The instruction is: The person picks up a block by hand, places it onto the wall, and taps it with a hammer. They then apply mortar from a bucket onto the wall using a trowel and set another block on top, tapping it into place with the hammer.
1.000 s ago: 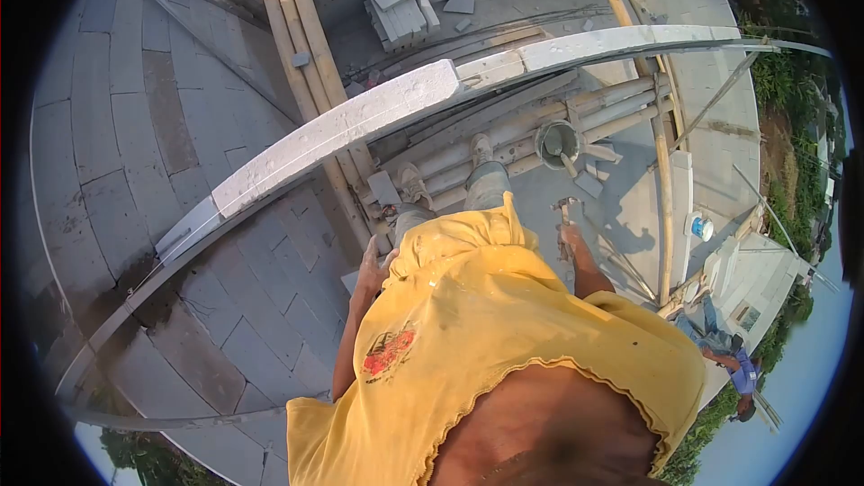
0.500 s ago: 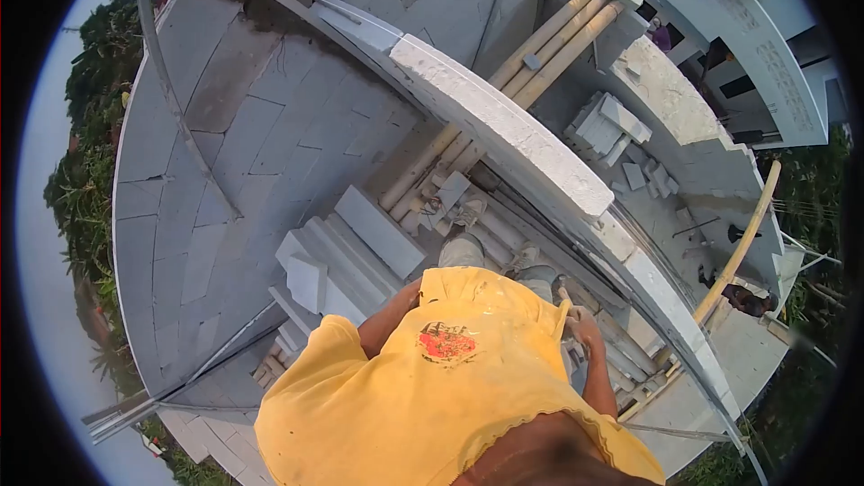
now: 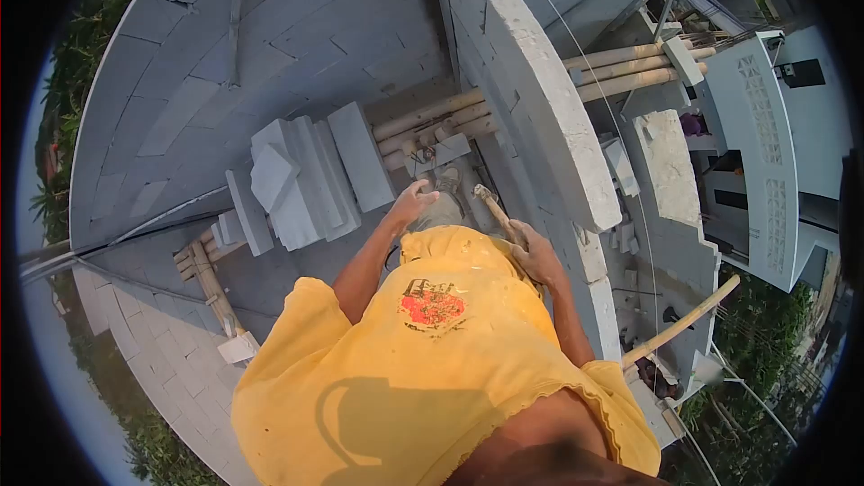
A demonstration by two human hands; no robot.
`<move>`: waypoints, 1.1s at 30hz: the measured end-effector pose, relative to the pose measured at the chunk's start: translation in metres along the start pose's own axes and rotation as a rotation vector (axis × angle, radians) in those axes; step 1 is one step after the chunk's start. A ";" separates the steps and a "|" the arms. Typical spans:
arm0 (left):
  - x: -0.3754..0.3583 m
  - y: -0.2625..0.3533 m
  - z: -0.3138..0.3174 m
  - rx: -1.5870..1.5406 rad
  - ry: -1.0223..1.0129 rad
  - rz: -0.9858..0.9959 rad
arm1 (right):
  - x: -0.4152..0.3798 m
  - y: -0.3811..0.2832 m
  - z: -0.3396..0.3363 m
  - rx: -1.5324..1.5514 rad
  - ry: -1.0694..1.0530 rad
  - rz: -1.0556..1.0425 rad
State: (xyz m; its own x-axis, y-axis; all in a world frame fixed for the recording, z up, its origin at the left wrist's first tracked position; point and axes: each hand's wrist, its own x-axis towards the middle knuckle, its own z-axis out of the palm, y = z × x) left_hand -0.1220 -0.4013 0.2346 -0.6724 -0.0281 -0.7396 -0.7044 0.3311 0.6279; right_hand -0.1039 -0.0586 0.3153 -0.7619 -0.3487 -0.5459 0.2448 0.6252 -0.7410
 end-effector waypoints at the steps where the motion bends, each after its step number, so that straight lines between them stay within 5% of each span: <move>1: -0.004 0.017 -0.001 -0.073 -0.189 -0.060 | 0.005 -0.021 -0.007 -0.051 -0.030 0.010; 3: -0.010 0.045 0.000 -0.191 -0.567 -0.186 | 0.011 -0.059 -0.012 -0.051 -0.022 0.012; 6: -0.031 0.083 0.017 -0.780 -0.712 -0.207 | 0.030 -0.100 -0.011 0.007 0.017 -0.100; 9: -0.026 0.135 0.023 -1.246 -0.467 -0.117 | 0.038 -0.120 0.008 0.008 0.061 -0.151; 11: 0.020 0.114 0.020 -1.285 -0.322 -0.035 | 0.030 -0.117 0.020 0.079 0.117 -0.132; 13: 0.032 0.116 0.011 -1.196 -0.239 0.002 | 0.022 -0.088 0.030 0.148 0.156 -0.092; 19: -0.036 0.148 0.047 -0.661 -0.471 0.207 | -0.036 -0.011 0.069 0.097 0.354 0.052; 23: -0.056 0.170 0.092 0.137 -0.472 0.599 | -0.055 0.062 0.133 0.269 0.466 0.368; 27: -0.038 0.185 0.107 0.684 -0.672 0.874 | -0.085 0.123 0.185 0.443 0.343 0.678; 31: -0.033 0.173 0.112 0.957 -0.829 0.917 | -0.083 0.118 0.231 0.562 0.402 0.874; 33: -0.016 0.160 0.107 0.941 -0.824 0.692 | -0.086 0.090 0.229 0.605 0.634 0.903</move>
State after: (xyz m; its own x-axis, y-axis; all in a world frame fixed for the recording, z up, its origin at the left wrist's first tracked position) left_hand -0.1999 -0.2474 0.3208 -0.2607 0.8327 -0.4884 0.3347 0.5525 0.7634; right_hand 0.1208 -0.1318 0.2061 -0.2923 0.5369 -0.7914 0.9352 -0.0126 -0.3540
